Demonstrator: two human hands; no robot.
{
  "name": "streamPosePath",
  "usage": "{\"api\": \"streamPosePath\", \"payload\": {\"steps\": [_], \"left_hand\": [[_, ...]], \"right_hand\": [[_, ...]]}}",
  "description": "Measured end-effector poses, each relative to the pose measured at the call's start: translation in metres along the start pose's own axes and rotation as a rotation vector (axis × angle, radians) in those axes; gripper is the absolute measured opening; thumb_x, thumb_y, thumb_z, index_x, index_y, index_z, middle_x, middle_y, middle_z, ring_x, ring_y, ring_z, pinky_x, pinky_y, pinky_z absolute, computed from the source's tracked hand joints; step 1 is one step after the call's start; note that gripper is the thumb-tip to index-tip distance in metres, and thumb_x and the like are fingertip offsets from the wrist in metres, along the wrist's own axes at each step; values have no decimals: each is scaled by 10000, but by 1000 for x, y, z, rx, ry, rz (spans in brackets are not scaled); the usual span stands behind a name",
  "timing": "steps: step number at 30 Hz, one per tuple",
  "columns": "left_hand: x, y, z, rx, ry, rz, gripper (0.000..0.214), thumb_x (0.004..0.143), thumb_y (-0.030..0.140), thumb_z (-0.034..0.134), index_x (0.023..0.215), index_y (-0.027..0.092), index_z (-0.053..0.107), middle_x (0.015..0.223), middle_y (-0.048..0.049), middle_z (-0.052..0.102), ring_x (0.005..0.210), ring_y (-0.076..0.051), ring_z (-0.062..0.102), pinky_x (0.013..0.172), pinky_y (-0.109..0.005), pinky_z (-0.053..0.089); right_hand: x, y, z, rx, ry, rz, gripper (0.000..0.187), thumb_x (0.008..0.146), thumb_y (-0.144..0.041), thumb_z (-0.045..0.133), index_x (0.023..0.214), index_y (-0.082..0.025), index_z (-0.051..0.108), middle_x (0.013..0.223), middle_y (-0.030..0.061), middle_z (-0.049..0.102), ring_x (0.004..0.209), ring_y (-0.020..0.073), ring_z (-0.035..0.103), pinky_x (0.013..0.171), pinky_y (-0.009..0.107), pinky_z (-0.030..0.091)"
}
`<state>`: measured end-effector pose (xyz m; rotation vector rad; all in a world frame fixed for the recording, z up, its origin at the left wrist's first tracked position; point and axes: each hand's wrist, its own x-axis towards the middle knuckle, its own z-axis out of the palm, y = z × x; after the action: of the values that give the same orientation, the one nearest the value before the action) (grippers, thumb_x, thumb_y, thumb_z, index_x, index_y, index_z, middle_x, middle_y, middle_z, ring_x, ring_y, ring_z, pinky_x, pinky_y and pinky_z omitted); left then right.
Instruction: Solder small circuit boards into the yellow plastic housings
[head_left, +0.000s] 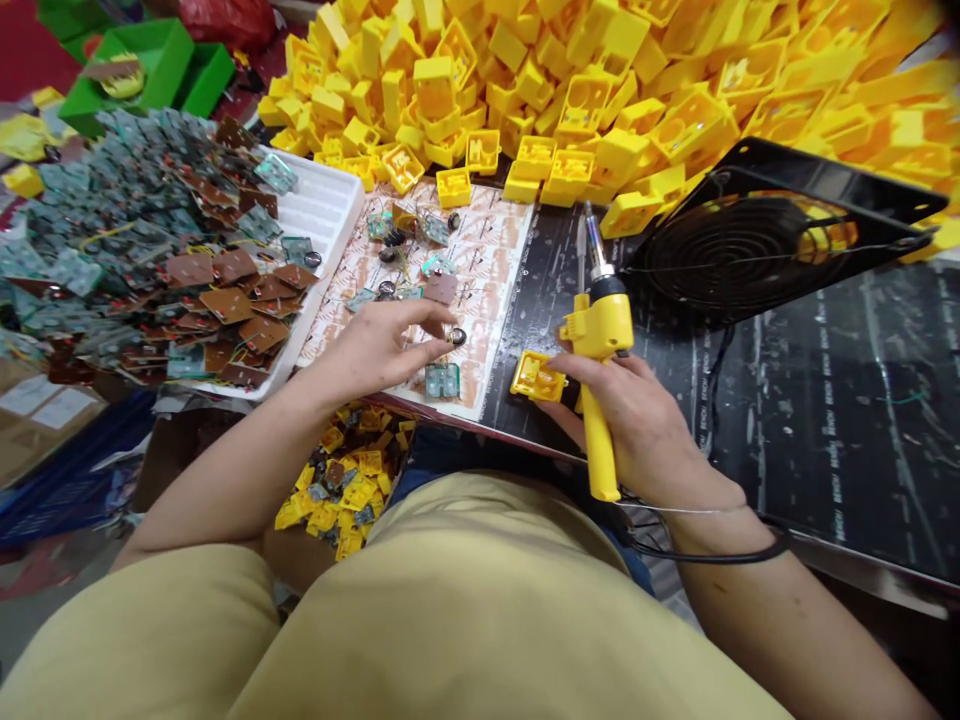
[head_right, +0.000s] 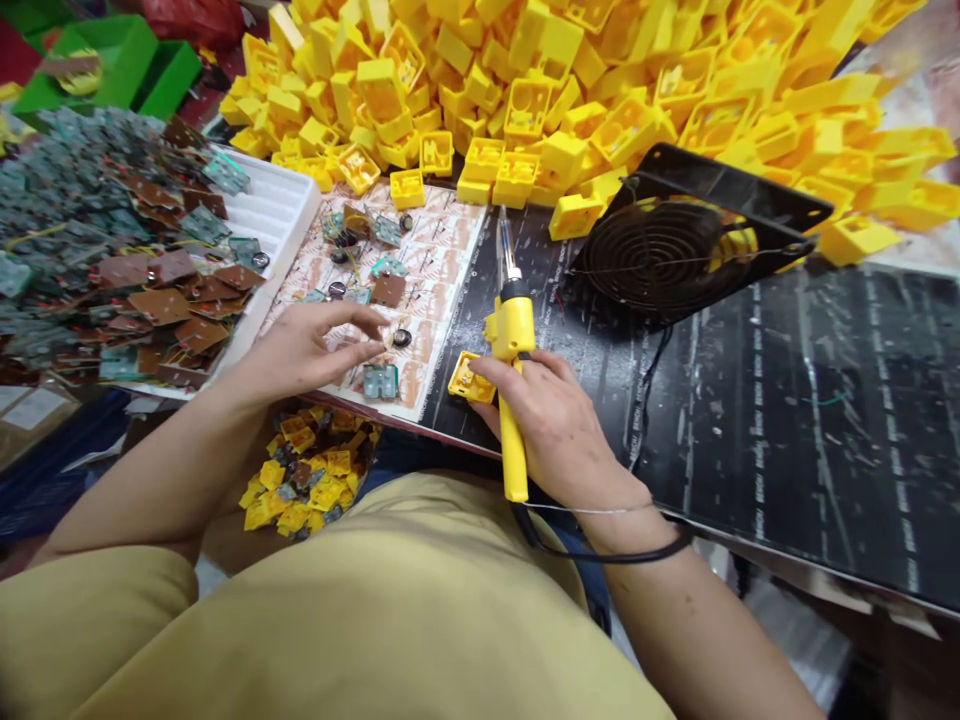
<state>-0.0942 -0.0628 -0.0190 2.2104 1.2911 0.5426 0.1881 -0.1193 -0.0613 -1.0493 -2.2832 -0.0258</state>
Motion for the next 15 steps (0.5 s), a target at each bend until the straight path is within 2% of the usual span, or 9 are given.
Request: {"api": "streamPosePath", "payload": {"steps": [3,5,6,8,11,13,15], "left_hand": [[-9,-11,7,25,10,63,653,868,440,652,1433,164,476,1378,-136,614,1070,-194,661,942,-319,530],[-19,-17,11,47,73,39,770,855,489,666,1494,163,384,1412,-156,569,1104,-204,642,915,-322,542],[-25,-18,12,79,123,4,776,849,518,665,1481,155,399,1368,-154,594,1097,-213,642,897,-330,546],[-33,-18,15,205,207,-89,673,855,586,628,1354,142,542,1225,-141,668,1057,-246,653,906,-385,535],[-34,-13,23,379,238,-186,530,907,627,515,1028,150,712,992,-123,737,976,-292,670,932,-476,492],[-28,-10,32,336,241,-188,465,927,570,502,922,163,725,903,-100,741,889,-258,677,887,-438,499],[-22,-10,40,166,267,-173,366,926,483,526,886,172,713,868,-70,734,792,-190,664,785,-344,515]], "right_hand": [[-4,2,2,-12,-11,-5,367,918,-221,639,1258,-224,503,931,20,689,819,181,682,912,392,536],[-6,2,2,-21,-13,3,384,913,-237,650,1266,-217,500,958,31,688,818,187,683,943,420,524],[-7,3,1,-22,-13,8,397,909,-255,660,1270,-213,498,972,39,688,820,193,684,955,437,520],[-6,3,0,-21,-13,12,425,896,-283,682,1272,-215,496,990,53,690,833,209,688,974,471,516],[-1,1,-1,-8,-31,7,459,879,-274,706,1283,-235,491,978,58,704,840,220,698,1003,511,513],[0,-2,-2,25,13,11,460,853,-254,737,1259,-246,521,962,42,719,809,208,703,1010,511,520],[-3,-6,-6,62,118,37,441,807,-217,780,1198,-256,578,951,18,733,770,190,705,943,449,561]]}}
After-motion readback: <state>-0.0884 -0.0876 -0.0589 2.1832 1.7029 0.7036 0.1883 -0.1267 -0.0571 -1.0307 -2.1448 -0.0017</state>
